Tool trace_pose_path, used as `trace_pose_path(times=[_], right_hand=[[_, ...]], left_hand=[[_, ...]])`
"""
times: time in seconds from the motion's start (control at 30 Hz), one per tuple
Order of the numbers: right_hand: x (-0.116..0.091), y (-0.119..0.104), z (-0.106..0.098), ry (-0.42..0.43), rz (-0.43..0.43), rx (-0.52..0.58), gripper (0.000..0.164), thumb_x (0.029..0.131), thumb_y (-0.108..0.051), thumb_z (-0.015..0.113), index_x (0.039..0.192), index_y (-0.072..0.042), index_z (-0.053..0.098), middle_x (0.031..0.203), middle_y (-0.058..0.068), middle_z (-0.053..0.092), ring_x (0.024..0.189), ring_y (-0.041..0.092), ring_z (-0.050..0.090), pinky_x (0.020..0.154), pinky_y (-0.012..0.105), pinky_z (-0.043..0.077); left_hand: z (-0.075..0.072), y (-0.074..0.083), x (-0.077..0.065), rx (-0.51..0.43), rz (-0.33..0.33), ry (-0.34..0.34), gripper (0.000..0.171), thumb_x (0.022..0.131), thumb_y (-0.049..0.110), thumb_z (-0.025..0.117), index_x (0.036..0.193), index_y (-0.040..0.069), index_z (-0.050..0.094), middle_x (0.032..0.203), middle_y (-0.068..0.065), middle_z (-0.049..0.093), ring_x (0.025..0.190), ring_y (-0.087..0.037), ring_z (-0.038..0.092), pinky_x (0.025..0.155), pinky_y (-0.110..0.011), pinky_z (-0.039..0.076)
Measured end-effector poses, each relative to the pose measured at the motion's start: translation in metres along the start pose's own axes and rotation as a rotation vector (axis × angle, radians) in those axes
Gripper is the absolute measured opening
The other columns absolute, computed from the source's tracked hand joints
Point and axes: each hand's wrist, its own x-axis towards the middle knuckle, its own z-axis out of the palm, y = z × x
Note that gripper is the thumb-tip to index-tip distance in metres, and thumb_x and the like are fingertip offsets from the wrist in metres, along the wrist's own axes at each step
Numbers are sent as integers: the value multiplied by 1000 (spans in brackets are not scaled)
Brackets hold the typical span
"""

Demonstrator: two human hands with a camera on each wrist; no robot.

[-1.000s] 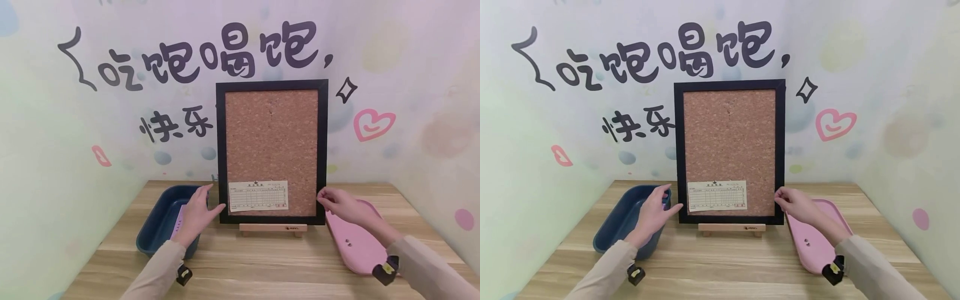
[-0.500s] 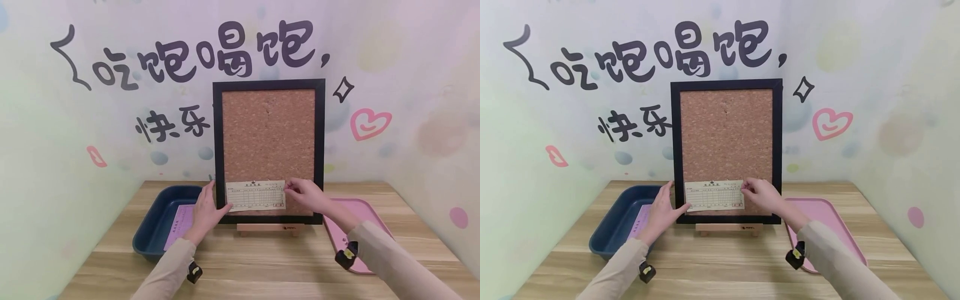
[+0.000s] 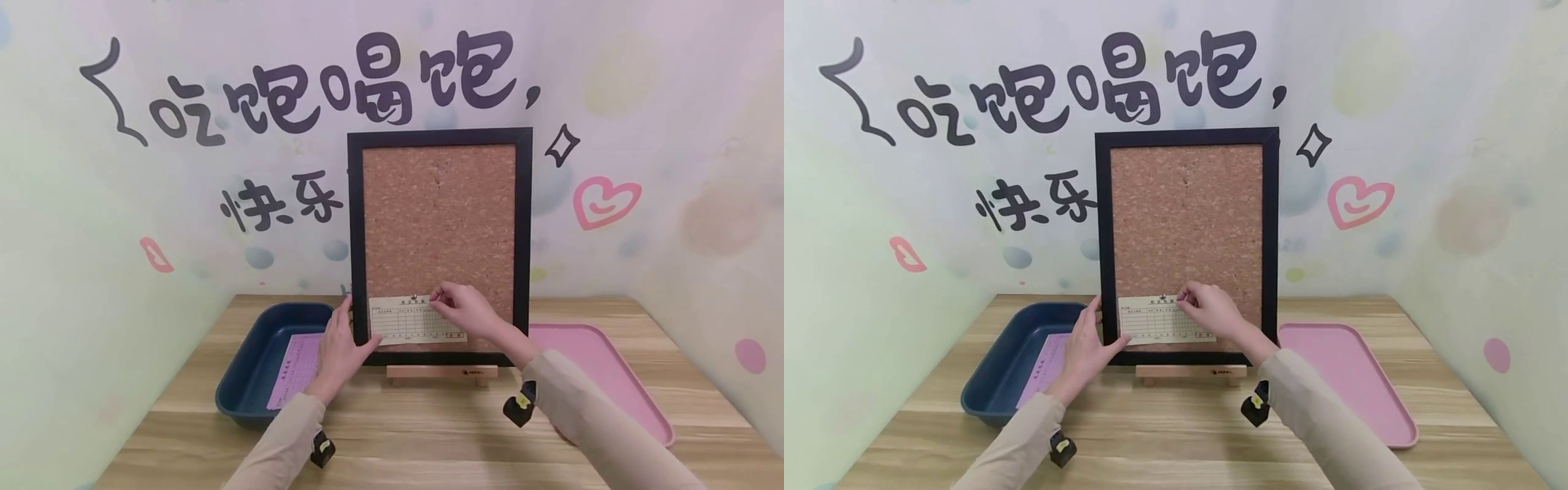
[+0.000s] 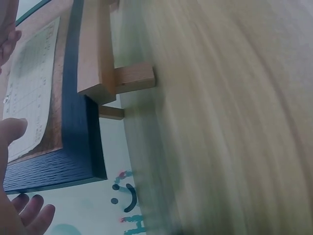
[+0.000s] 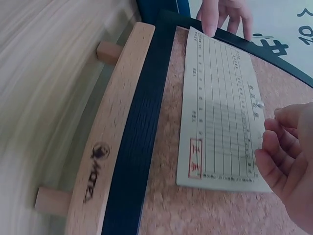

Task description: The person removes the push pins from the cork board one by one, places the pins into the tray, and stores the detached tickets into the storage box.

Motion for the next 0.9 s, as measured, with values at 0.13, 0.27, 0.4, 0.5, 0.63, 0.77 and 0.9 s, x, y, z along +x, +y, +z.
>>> trace_pose_path(times=[0.13,0.27,0.4,0.5,0.63,0.77,0.9], right_hand=[[5,-2,7,44,-19,-20,9,88,-16,58,92,-8,63,72,-2,61,58,9,48,55,24,40],[9,-2,13,96,-30,-39,10,87,-17,60,92,-8,64,74,-3,63,59,7,51,56,24,42],[10,-1,17,144,-24,-56,8,86,-16,61,90,-10,64,72,-3,62,58,7,50,54,24,41],[11,0,20,180,-25,-60,6,86,-15,62,88,-10,65,71,-4,62,57,7,50,54,24,41],[12,1,23,221,-34,-73,5,85,-13,63,87,-9,65,69,-3,61,55,6,49,52,23,40],[12,2,26,251,-43,-92,5,84,-13,63,87,-9,65,67,-3,61,54,5,48,50,22,40],[11,2,29,268,-30,-111,5,83,-13,64,86,-9,65,66,-3,60,53,5,48,49,22,39]], left_hand=[[4,-2,-2,-7,-4,4,90,69,35,76,139,5,29,128,-17,46,109,-34,49,81,-48,45],[7,-3,-4,-8,-3,8,91,69,33,77,141,7,26,127,-18,47,109,-35,49,84,-50,43],[12,-4,-6,0,-4,19,93,68,32,78,141,8,25,127,-19,47,110,-36,49,83,-51,43],[14,-4,-6,3,-4,31,94,67,31,79,141,8,25,127,-18,47,109,-35,50,82,-50,44],[15,-4,-6,7,2,38,95,67,30,80,141,8,25,126,-18,47,107,-34,51,80,-49,45],[15,-5,-7,7,6,39,95,67,29,80,141,8,23,126,-18,47,106,-34,51,79,-48,46],[17,-6,-7,4,13,42,96,67,28,80,142,9,23,126,-18,46,107,-33,51,80,-48,46]])
